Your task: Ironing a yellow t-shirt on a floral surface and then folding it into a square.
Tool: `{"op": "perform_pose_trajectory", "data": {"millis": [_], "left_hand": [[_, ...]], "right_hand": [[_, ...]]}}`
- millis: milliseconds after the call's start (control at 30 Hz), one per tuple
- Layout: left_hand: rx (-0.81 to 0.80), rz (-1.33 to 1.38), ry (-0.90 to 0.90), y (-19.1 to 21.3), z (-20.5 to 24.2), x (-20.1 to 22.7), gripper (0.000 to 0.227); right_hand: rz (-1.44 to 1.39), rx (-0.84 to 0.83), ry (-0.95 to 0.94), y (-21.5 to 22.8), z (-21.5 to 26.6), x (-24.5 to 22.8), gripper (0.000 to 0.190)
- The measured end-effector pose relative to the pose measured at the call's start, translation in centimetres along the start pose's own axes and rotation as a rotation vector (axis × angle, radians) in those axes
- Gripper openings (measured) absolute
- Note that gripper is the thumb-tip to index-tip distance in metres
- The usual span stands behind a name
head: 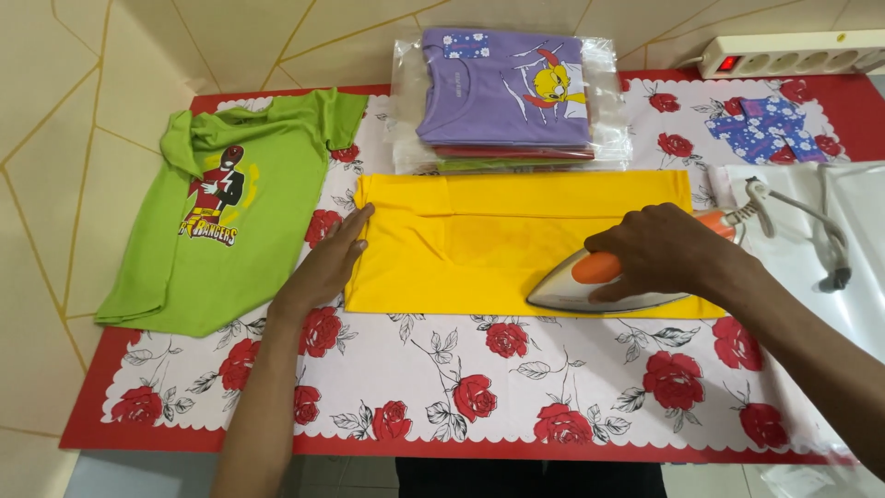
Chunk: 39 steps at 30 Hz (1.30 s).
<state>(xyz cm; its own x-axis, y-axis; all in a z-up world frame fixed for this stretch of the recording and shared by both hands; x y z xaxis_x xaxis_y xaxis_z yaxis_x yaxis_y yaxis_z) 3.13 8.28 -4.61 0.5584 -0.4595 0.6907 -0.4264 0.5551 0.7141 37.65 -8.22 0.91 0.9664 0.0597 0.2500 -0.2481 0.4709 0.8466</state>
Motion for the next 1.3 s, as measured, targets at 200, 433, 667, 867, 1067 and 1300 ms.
{"op": "perform_pose_trajectory", "data": {"millis": [200, 433, 667, 867, 1067, 1300], "left_hand": [[-0.006, 0.009, 0.062, 0.1, 0.2, 0.2, 0.059], [0.0, 0.011, 0.024, 0.1, 0.0, 0.2, 0.057], [0.002, 0.015, -0.009, 0.1, 0.1, 0.7, 0.059], [0.012, -0.025, -0.108, 0.1, -0.2, 1.0, 0.061], [0.021, -0.013, -0.089, 0.1, -0.5, 0.3, 0.059], [0.017, -0.003, -0.085, 0.1, -0.2, 0.5, 0.058]], "right_hand": [[0.012, -0.038, 0.011, 0.6, 0.6, -0.4, 0.059], [-0.184, 0.028, -0.179, 1.4, -0.5, 0.8, 0.066], [0.005, 0.093, 0.002, -0.1, 0.7, -0.1, 0.049], [0.023, -0.012, 0.008, -0.5, 1.9, 2.7, 0.041], [-0.044, -0.079, -0.217, -0.8, 2.8, 5.3, 0.05], [-0.153, -0.035, -0.302, 1.0, 3.4, 3.6, 0.057]]}}
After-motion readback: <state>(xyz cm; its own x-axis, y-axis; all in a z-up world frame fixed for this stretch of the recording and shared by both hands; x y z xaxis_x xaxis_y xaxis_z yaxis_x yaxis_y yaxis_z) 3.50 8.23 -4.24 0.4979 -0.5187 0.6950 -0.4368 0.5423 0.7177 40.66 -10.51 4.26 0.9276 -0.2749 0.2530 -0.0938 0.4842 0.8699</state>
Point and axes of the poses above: each hand's wrist, its own z-axis away from the middle knuckle, its own y-axis out of the back of the hand, x = y × z, the point moved 8 cm from there along -z, towards the middle knuckle, and after that the axes turned 5 degrees about -y, right-handed, at the moved point
